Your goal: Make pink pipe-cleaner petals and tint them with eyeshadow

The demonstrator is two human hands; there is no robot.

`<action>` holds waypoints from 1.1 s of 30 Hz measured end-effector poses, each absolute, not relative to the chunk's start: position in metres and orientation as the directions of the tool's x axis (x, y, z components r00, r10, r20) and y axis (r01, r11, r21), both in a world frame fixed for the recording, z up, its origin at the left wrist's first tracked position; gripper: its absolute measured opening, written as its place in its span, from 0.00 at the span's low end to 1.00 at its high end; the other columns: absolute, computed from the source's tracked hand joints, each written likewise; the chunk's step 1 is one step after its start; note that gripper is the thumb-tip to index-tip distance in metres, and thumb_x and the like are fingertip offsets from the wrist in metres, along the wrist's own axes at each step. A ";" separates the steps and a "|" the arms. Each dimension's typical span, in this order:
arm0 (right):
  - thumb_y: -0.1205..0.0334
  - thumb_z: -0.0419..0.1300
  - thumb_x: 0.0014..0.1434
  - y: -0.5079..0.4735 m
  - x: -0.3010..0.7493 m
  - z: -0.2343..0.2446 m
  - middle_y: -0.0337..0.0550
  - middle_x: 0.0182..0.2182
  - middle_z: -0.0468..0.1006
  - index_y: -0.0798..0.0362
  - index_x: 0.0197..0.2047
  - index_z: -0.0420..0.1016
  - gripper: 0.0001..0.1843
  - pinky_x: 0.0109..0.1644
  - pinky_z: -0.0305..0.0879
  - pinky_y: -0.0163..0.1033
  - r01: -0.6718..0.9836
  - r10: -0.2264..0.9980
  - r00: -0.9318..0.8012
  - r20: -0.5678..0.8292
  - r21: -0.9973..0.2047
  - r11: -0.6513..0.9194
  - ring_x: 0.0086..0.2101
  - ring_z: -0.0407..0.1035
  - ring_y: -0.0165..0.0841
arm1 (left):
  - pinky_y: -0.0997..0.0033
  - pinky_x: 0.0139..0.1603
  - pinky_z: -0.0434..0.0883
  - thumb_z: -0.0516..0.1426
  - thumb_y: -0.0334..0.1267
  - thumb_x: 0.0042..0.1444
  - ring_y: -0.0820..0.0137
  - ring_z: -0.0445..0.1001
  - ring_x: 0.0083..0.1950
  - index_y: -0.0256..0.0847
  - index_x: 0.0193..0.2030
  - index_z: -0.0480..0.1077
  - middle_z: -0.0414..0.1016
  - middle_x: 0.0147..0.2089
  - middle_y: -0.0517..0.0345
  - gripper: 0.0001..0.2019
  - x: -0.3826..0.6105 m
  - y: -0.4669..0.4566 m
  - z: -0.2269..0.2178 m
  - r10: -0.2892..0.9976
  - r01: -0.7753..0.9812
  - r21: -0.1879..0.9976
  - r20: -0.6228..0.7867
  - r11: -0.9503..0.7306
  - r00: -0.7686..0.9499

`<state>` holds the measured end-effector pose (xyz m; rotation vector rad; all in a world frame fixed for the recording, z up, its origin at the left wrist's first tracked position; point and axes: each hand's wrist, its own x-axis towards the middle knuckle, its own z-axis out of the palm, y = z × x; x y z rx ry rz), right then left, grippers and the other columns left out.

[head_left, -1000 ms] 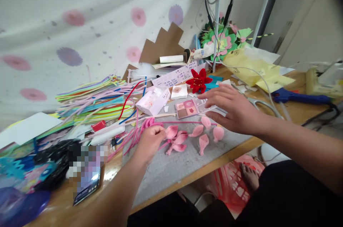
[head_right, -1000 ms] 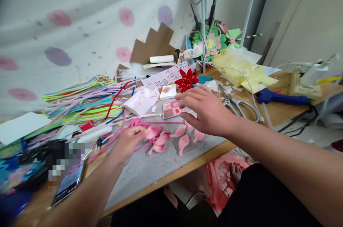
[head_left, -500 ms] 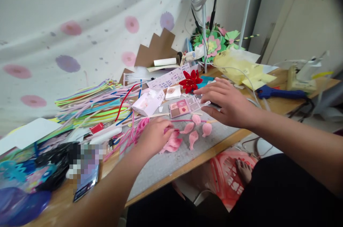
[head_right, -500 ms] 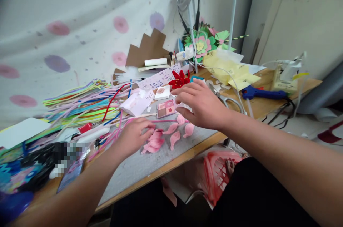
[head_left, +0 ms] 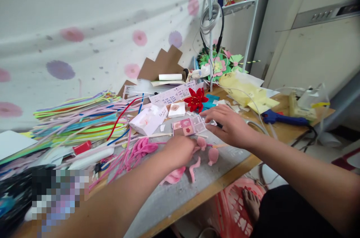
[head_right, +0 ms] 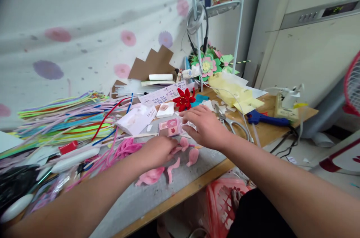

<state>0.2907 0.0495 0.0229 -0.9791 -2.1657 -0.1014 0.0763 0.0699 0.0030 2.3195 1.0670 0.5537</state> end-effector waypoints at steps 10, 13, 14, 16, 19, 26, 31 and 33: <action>0.67 0.55 0.58 0.087 0.254 0.008 0.45 0.36 0.78 0.53 0.37 0.71 0.05 0.42 0.66 0.43 0.620 0.800 -0.389 0.458 -0.512 0.594 0.38 0.72 0.37 | 0.74 0.28 0.57 0.57 0.42 0.51 0.73 0.62 0.25 0.41 0.25 0.63 0.65 0.22 0.65 0.10 0.024 0.063 0.017 0.983 0.343 0.938 -0.010 -0.054 0.181; 0.63 0.56 0.58 0.083 0.229 0.013 0.41 0.33 0.76 0.53 0.35 0.69 0.03 0.38 0.67 0.39 0.404 0.833 -0.351 0.427 -0.734 0.546 0.34 0.71 0.33 | 0.74 0.29 0.60 0.59 0.43 0.50 0.73 0.64 0.26 0.40 0.25 0.63 0.68 0.23 0.64 0.12 0.016 0.055 0.013 0.991 0.159 0.987 -0.037 0.016 0.129; 0.62 0.57 0.57 0.081 0.220 0.015 0.41 0.32 0.75 0.53 0.35 0.68 0.04 0.38 0.67 0.39 0.333 0.843 -0.345 0.414 -0.785 0.522 0.33 0.70 0.32 | 0.74 0.29 0.60 0.59 0.43 0.50 0.74 0.64 0.26 0.40 0.25 0.62 0.68 0.23 0.64 0.12 0.015 0.053 0.011 0.992 0.125 0.992 -0.036 0.021 0.122; 0.61 0.59 0.56 0.076 0.202 0.016 0.40 0.31 0.74 0.53 0.34 0.67 0.06 0.36 0.68 0.38 0.233 0.866 -0.329 0.376 -0.857 0.460 0.31 0.69 0.30 | 0.74 0.29 0.60 0.59 0.44 0.51 0.75 0.63 0.25 0.40 0.24 0.61 0.67 0.22 0.65 0.13 0.014 0.052 0.007 0.994 0.095 0.995 -0.025 0.014 0.108; 0.62 0.62 0.53 0.072 0.182 0.015 0.39 0.29 0.72 0.53 0.33 0.65 0.08 0.33 0.67 0.36 0.213 0.907 -0.283 0.312 -0.902 0.376 0.28 0.68 0.28 | 0.75 0.27 0.58 0.59 0.43 0.52 0.76 0.61 0.24 0.40 0.25 0.62 0.65 0.22 0.66 0.12 0.011 0.051 0.003 0.993 0.109 0.994 -0.021 0.008 0.119; 0.65 0.63 0.50 0.078 0.167 0.008 0.35 0.26 0.69 0.53 0.32 0.65 0.09 0.30 0.63 0.34 0.175 0.955 -0.212 0.208 -0.953 0.247 0.26 0.64 0.26 | 0.74 0.27 0.59 0.54 0.40 0.56 0.75 0.62 0.24 0.39 0.22 0.64 0.64 0.21 0.64 0.13 0.002 0.058 0.004 0.957 0.120 0.993 -0.034 -0.001 0.287; 0.64 0.64 0.48 0.079 0.163 0.005 0.35 0.26 0.69 0.54 0.31 0.65 0.10 0.31 0.63 0.34 0.150 0.954 -0.216 0.208 -0.958 0.243 0.27 0.65 0.26 | 0.74 0.26 0.58 0.55 0.38 0.54 0.76 0.60 0.24 0.39 0.19 0.62 0.62 0.20 0.65 0.14 0.002 0.061 0.002 0.965 0.061 0.997 -0.055 0.041 0.256; 0.63 0.64 0.49 0.079 0.163 0.004 0.35 0.26 0.69 0.53 0.31 0.66 0.10 0.31 0.63 0.35 0.156 0.949 -0.216 0.231 -0.951 0.267 0.27 0.65 0.27 | 0.75 0.26 0.56 0.56 0.36 0.53 0.77 0.58 0.24 0.39 0.20 0.62 0.62 0.20 0.65 0.13 0.002 0.061 0.001 0.975 0.038 0.998 -0.054 0.047 0.216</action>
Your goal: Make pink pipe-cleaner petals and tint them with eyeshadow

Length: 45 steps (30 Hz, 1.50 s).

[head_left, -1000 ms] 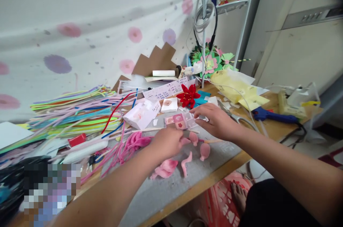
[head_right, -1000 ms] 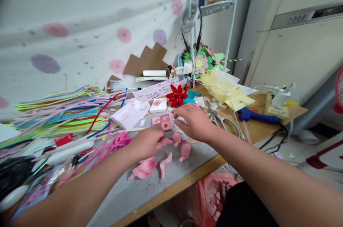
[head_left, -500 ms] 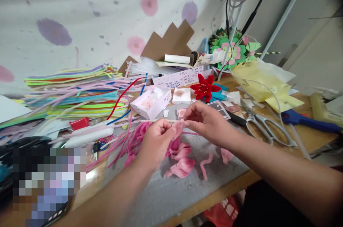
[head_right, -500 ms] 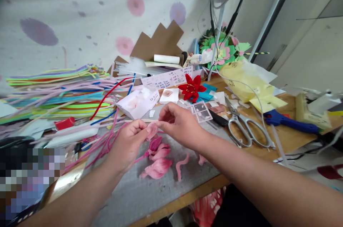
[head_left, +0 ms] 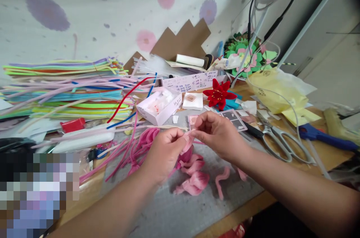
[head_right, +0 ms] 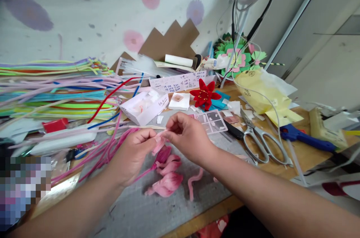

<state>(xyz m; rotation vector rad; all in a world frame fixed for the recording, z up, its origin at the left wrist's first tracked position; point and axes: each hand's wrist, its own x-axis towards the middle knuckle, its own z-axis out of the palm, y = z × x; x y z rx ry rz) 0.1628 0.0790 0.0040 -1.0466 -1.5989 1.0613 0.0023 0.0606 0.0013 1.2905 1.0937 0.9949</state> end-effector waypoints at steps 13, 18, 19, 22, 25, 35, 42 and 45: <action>0.63 0.64 0.48 0.079 0.166 0.002 0.37 0.28 0.72 0.54 0.33 0.67 0.10 0.33 0.65 0.36 0.105 0.955 -0.192 0.224 -0.963 0.247 0.28 0.67 0.28 | 0.73 0.26 0.59 0.53 0.43 0.57 0.74 0.63 0.24 0.39 0.22 0.63 0.65 0.21 0.62 0.15 -0.002 0.062 0.004 0.928 0.210 0.978 -0.071 -0.008 0.365; 0.65 0.64 0.48 0.078 0.163 0.003 0.37 0.27 0.71 0.54 0.32 0.68 0.09 0.35 0.66 0.36 0.188 0.939 -0.225 0.259 -0.934 0.303 0.29 0.67 0.28 | 0.73 0.25 0.55 0.52 0.38 0.54 0.75 0.57 0.23 0.41 0.19 0.55 0.56 0.19 0.66 0.15 -0.004 0.065 0.001 0.951 0.412 0.897 0.032 -0.162 0.307; 0.65 0.63 0.48 0.077 0.162 0.003 0.36 0.27 0.71 0.54 0.32 0.68 0.08 0.34 0.66 0.36 0.204 0.935 -0.228 0.271 -0.926 0.318 0.28 0.67 0.27 | 0.74 0.25 0.54 0.52 0.37 0.53 0.76 0.55 0.23 0.41 0.19 0.54 0.54 0.19 0.67 0.14 -0.004 0.066 0.001 0.953 0.444 0.877 0.045 -0.181 0.300; 0.67 0.62 0.49 0.074 0.156 0.000 0.35 0.27 0.71 0.53 0.31 0.67 0.06 0.34 0.64 0.34 0.238 0.923 -0.223 0.313 -0.901 0.363 0.29 0.66 0.27 | 0.73 0.24 0.51 0.52 0.34 0.49 0.76 0.52 0.23 0.41 0.18 0.51 0.50 0.19 0.67 0.13 -0.006 0.066 0.001 0.952 0.512 0.830 0.069 -0.220 0.298; 0.68 0.61 0.50 0.070 0.150 -0.003 0.35 0.27 0.71 0.53 0.31 0.67 0.05 0.33 0.64 0.33 0.256 0.917 -0.205 0.343 -0.885 0.388 0.29 0.66 0.26 | 0.73 0.24 0.50 0.51 0.34 0.49 0.76 0.52 0.23 0.41 0.18 0.53 0.50 0.19 0.67 0.12 -0.006 0.066 0.001 0.946 0.511 0.831 0.051 -0.218 0.321; 0.67 0.52 0.59 0.120 0.217 -0.009 0.43 0.40 0.78 0.52 0.46 0.67 0.11 0.43 0.66 0.37 0.765 0.904 -0.315 0.289 -0.487 0.422 0.40 0.72 0.33 | 0.71 0.30 0.59 0.51 0.49 0.57 0.70 0.64 0.26 0.40 0.21 0.63 0.62 0.19 0.64 0.18 -0.010 0.077 -0.009 0.987 0.378 0.922 0.023 -0.084 0.161; 0.69 0.50 0.60 0.127 0.241 -0.016 0.50 0.39 0.76 0.57 0.40 0.73 0.11 0.48 0.61 0.41 0.826 0.841 -0.478 0.252 -0.195 0.528 0.42 0.68 0.39 | 0.73 0.29 0.60 0.52 0.52 0.57 0.71 0.62 0.28 0.40 0.27 0.66 0.63 0.24 0.64 0.17 -0.010 0.079 -0.022 0.995 0.286 0.958 0.009 -0.036 0.096; 0.68 0.50 0.60 0.125 0.235 -0.015 0.51 0.39 0.76 0.57 0.39 0.74 0.11 0.49 0.60 0.43 0.810 0.810 -0.537 0.237 -0.122 0.573 0.42 0.68 0.39 | 0.72 0.32 0.63 0.52 0.51 0.57 0.70 0.64 0.29 0.41 0.29 0.68 0.63 0.24 0.64 0.16 -0.009 0.079 -0.024 0.987 0.207 0.978 -0.051 0.018 0.155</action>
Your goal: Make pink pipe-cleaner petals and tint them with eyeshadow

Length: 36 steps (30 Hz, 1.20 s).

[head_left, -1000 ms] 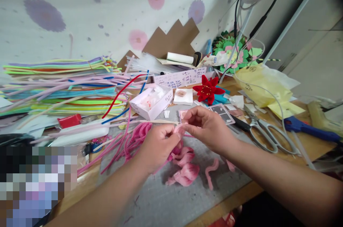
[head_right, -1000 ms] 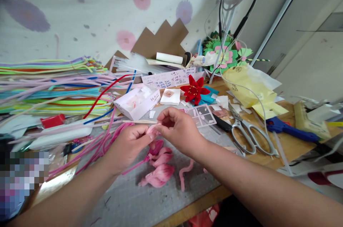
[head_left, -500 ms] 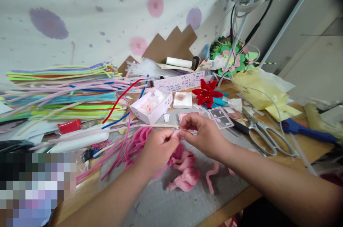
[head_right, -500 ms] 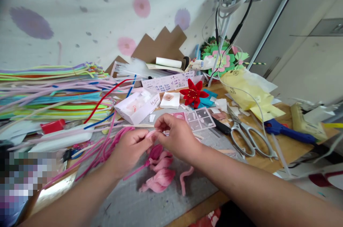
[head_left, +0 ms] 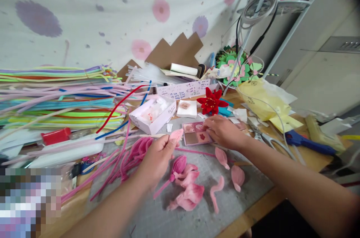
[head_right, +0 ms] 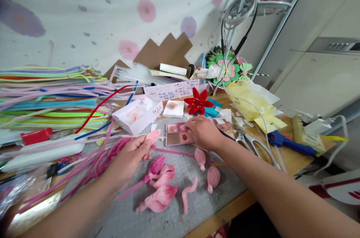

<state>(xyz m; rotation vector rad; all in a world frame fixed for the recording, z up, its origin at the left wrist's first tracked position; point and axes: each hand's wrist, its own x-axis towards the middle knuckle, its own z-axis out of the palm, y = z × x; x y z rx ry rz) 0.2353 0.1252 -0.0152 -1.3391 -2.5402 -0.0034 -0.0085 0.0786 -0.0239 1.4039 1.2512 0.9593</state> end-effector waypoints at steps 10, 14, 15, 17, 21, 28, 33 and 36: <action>0.66 0.52 0.61 0.124 0.235 -0.016 0.54 0.46 0.75 0.55 0.45 0.75 0.13 0.57 0.54 0.50 0.785 0.759 -0.599 0.255 -0.001 0.620 0.50 0.66 0.42 | 0.74 0.28 0.58 0.54 0.50 0.56 0.73 0.62 0.24 0.39 0.25 0.68 0.59 0.17 0.67 0.17 -0.007 0.075 -0.023 0.994 0.163 0.986 -0.051 0.034 0.098; 0.67 0.52 0.61 0.105 0.223 -0.003 0.51 0.49 0.75 0.55 0.49 0.71 0.15 0.57 0.56 0.51 0.695 0.636 -0.619 0.461 -0.055 0.717 0.53 0.64 0.41 | 0.74 0.26 0.57 0.54 0.52 0.56 0.74 0.60 0.22 0.39 0.23 0.66 0.58 0.16 0.67 0.19 -0.008 0.073 -0.024 0.990 0.150 0.988 -0.044 0.023 0.135; 0.67 0.52 0.61 0.098 0.217 0.000 0.49 0.51 0.74 0.54 0.50 0.70 0.14 0.59 0.55 0.52 0.658 0.588 -0.636 0.500 -0.047 0.751 0.54 0.63 0.41 | 0.74 0.26 0.56 0.54 0.52 0.57 0.74 0.59 0.21 0.39 0.23 0.66 0.58 0.16 0.67 0.19 -0.007 0.072 -0.024 0.987 0.142 0.990 -0.045 0.023 0.153; 0.67 0.52 0.60 0.085 0.206 0.006 0.44 0.55 0.71 0.51 0.50 0.69 0.14 0.62 0.50 0.55 0.601 0.518 -0.683 0.516 -0.006 0.799 0.57 0.59 0.41 | 0.74 0.25 0.55 0.53 0.51 0.57 0.75 0.58 0.21 0.39 0.23 0.66 0.59 0.17 0.67 0.19 -0.007 0.071 -0.023 0.981 0.111 0.994 -0.036 0.015 0.189; 0.68 0.53 0.60 0.071 0.194 0.007 0.39 0.58 0.69 0.50 0.48 0.70 0.13 0.65 0.43 0.58 0.541 0.448 -0.754 0.480 0.068 0.838 0.59 0.56 0.42 | 0.74 0.25 0.56 0.53 0.49 0.58 0.76 0.58 0.22 0.38 0.23 0.66 0.62 0.19 0.65 0.18 -0.004 0.067 -0.021 0.977 -0.005 1.000 -0.005 0.007 0.212; 0.67 0.54 0.61 0.067 0.195 0.004 0.38 0.58 0.68 0.48 0.44 0.71 0.10 0.66 0.43 0.59 0.561 0.426 -0.741 0.519 0.130 0.818 0.60 0.56 0.42 | 0.74 0.25 0.58 0.55 0.46 0.57 0.75 0.61 0.22 0.39 0.22 0.66 0.63 0.19 0.64 0.17 -0.003 0.064 -0.021 0.983 -0.092 0.996 0.005 0.012 0.184; 0.67 0.54 0.61 0.066 0.197 0.004 0.39 0.57 0.69 0.49 0.45 0.70 0.10 0.66 0.41 0.61 0.587 0.432 -0.722 0.540 0.147 0.796 0.60 0.56 0.42 | 0.73 0.26 0.59 0.54 0.45 0.58 0.74 0.62 0.23 0.39 0.23 0.68 0.65 0.19 0.63 0.15 -0.004 0.064 -0.022 0.985 -0.071 0.997 0.030 -0.018 0.171; 0.67 0.54 0.60 0.063 0.196 0.004 0.38 0.58 0.69 0.48 0.43 0.71 0.09 0.66 0.40 0.60 0.568 0.425 -0.735 0.529 0.138 0.811 0.60 0.56 0.42 | 0.72 0.27 0.60 0.54 0.44 0.57 0.73 0.62 0.24 0.39 0.24 0.69 0.66 0.20 0.62 0.14 -0.004 0.063 -0.022 0.988 -0.077 0.997 0.023 -0.011 0.154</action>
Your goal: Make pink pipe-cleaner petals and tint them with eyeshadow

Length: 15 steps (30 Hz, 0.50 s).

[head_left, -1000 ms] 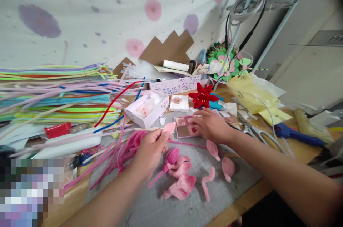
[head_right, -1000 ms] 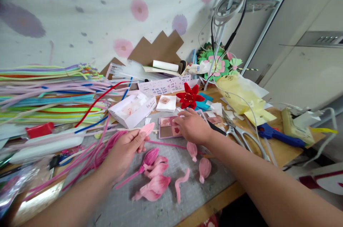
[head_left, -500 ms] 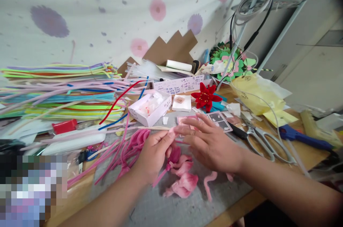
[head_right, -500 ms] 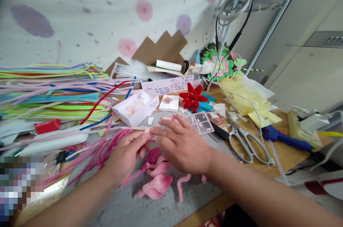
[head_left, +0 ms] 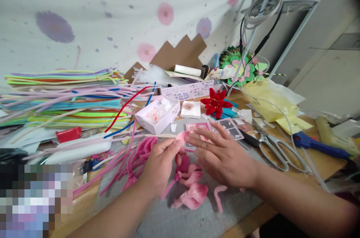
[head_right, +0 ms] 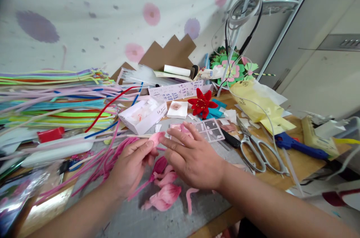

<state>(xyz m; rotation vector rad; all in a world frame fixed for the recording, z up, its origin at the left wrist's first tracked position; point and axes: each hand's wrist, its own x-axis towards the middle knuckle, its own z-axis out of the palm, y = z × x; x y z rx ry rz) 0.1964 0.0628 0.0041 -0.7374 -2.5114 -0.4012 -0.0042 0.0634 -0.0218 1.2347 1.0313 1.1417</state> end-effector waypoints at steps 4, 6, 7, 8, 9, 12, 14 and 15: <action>0.67 0.54 0.60 0.064 0.195 0.002 0.38 0.57 0.69 0.47 0.44 0.71 0.10 0.66 0.39 0.60 0.583 0.437 -0.714 0.547 0.118 0.804 0.60 0.56 0.41 | 0.72 0.28 0.61 0.54 0.45 0.57 0.72 0.64 0.24 0.39 0.24 0.69 0.67 0.20 0.61 0.15 -0.004 0.063 -0.020 0.987 -0.095 0.995 0.020 -0.004 0.161; 0.66 0.53 0.61 0.071 0.200 -0.001 0.41 0.56 0.71 0.48 0.46 0.71 0.11 0.65 0.42 0.59 0.588 0.455 -0.703 0.546 0.088 0.804 0.58 0.58 0.41 | 0.72 0.29 0.61 0.55 0.45 0.56 0.73 0.64 0.24 0.39 0.24 0.70 0.67 0.20 0.62 0.15 -0.004 0.065 -0.019 0.989 -0.096 0.995 0.027 -0.013 0.149; 0.65 0.53 0.61 0.077 0.205 -0.003 0.43 0.55 0.72 0.49 0.47 0.71 0.11 0.64 0.44 0.59 0.617 0.489 -0.679 0.548 0.064 0.784 0.57 0.60 0.41 | 0.72 0.29 0.61 0.55 0.45 0.56 0.73 0.63 0.24 0.39 0.24 0.70 0.67 0.20 0.62 0.15 -0.004 0.065 -0.019 0.990 -0.092 0.996 0.028 -0.016 0.137; 0.64 0.52 0.62 0.084 0.210 -0.005 0.45 0.53 0.74 0.50 0.48 0.70 0.12 0.63 0.46 0.59 0.663 0.540 -0.639 0.547 0.037 0.747 0.56 0.61 0.42 | 0.72 0.29 0.60 0.55 0.45 0.56 0.74 0.63 0.24 0.39 0.24 0.70 0.66 0.19 0.62 0.15 -0.004 0.066 -0.020 0.992 -0.083 0.996 0.027 -0.017 0.121; 0.64 0.52 0.62 0.091 0.216 -0.007 0.47 0.50 0.75 0.51 0.49 0.70 0.13 0.61 0.49 0.58 0.720 0.603 -0.589 0.538 0.010 0.694 0.55 0.62 0.43 | 0.73 0.29 0.59 0.55 0.45 0.56 0.74 0.63 0.23 0.39 0.24 0.70 0.66 0.19 0.63 0.15 -0.004 0.067 -0.020 0.994 -0.072 0.997 0.020 -0.012 0.106; 0.63 0.51 0.63 0.107 0.230 -0.013 0.53 0.44 0.77 0.55 0.46 0.72 0.12 0.58 0.53 0.57 0.820 0.750 -0.522 0.406 0.000 0.572 0.52 0.65 0.45 | 0.72 0.28 0.58 0.55 0.46 0.56 0.75 0.62 0.23 0.38 0.23 0.70 0.65 0.18 0.63 0.16 -0.004 0.070 -0.024 0.997 -0.054 0.998 -0.016 0.020 0.080; 0.63 0.50 0.63 0.112 0.232 -0.015 0.56 0.44 0.76 0.56 0.42 0.73 0.11 0.57 0.52 0.56 0.836 0.790 -0.530 0.308 0.036 0.547 0.50 0.66 0.45 | 0.72 0.29 0.58 0.55 0.47 0.56 0.75 0.62 0.23 0.38 0.23 0.70 0.66 0.18 0.64 0.16 -0.004 0.071 -0.026 0.997 -0.055 0.998 -0.024 0.029 0.077; 0.63 0.50 0.64 0.113 0.231 -0.016 0.57 0.45 0.76 0.57 0.41 0.73 0.12 0.57 0.52 0.56 0.838 0.799 -0.535 0.275 0.051 0.543 0.50 0.66 0.45 | 0.72 0.29 0.58 0.55 0.47 0.56 0.74 0.62 0.23 0.38 0.23 0.70 0.66 0.19 0.64 0.16 -0.004 0.071 -0.027 0.997 -0.056 0.998 -0.024 0.028 0.077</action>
